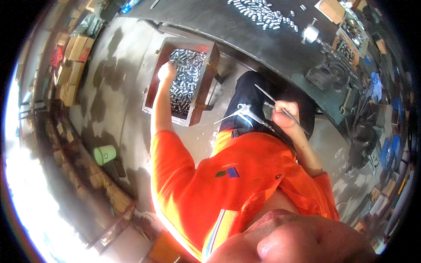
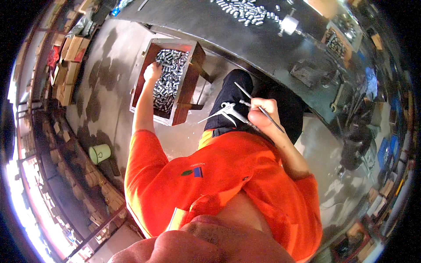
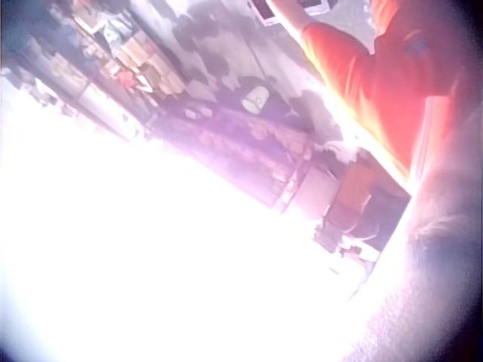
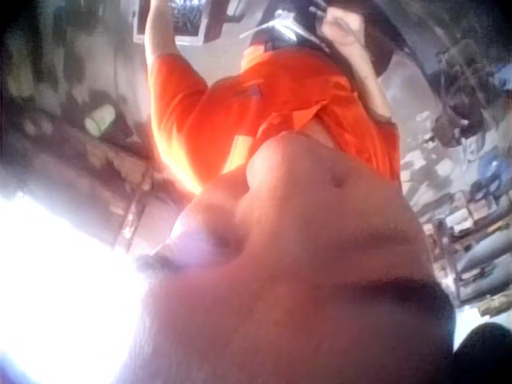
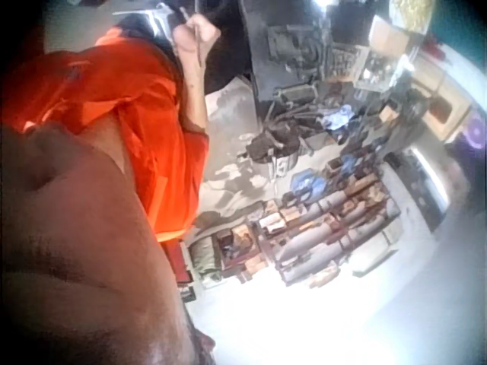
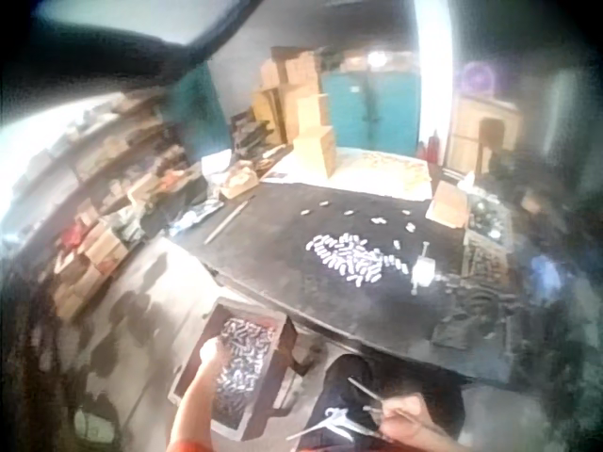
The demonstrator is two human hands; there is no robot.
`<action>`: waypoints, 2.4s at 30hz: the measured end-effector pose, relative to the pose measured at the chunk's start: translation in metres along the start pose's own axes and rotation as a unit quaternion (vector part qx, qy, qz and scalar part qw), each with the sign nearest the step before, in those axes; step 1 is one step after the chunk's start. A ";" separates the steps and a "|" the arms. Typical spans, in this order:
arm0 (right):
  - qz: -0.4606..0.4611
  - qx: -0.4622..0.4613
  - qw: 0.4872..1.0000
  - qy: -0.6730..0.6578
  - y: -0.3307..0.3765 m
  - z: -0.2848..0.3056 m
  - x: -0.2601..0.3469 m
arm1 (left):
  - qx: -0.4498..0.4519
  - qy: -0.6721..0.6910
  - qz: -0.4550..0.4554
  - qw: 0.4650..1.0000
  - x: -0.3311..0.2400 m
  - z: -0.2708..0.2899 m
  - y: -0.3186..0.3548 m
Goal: The person sits on the floor and repeatedly picks small metal fasteners from a wooden box, inspects them, and places them on the table. The person handles the fasteners one at a time using both hands.
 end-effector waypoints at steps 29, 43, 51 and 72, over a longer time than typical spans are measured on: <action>0.152 0.005 0.984 0.093 -0.026 -0.016 0.028 | 0.291 0.547 -0.294 0.727 -0.219 0.139 0.202; 0.224 -0.001 0.962 0.155 -0.021 -0.016 0.034 | 0.360 0.617 -0.282 0.641 -0.229 0.140 0.203; 0.285 -0.051 0.938 0.192 -0.017 -0.015 0.032 | 0.440 0.666 -0.153 0.583 -0.234 0.130 0.212; 0.172 0.023 0.984 0.026 -0.001 -0.017 0.048 | -0.015 0.384 -0.351 0.854 -0.221 0.131 0.181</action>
Point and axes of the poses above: each hand's wrist, its own y-axis away from the middle knuckle, its own z-axis out of the back of the hand, x = y × z, the point moved 4 cm from there along -y, towards the middle knuckle, and after that the axes turned 7 degrees about -x, right-handed, at the moved point
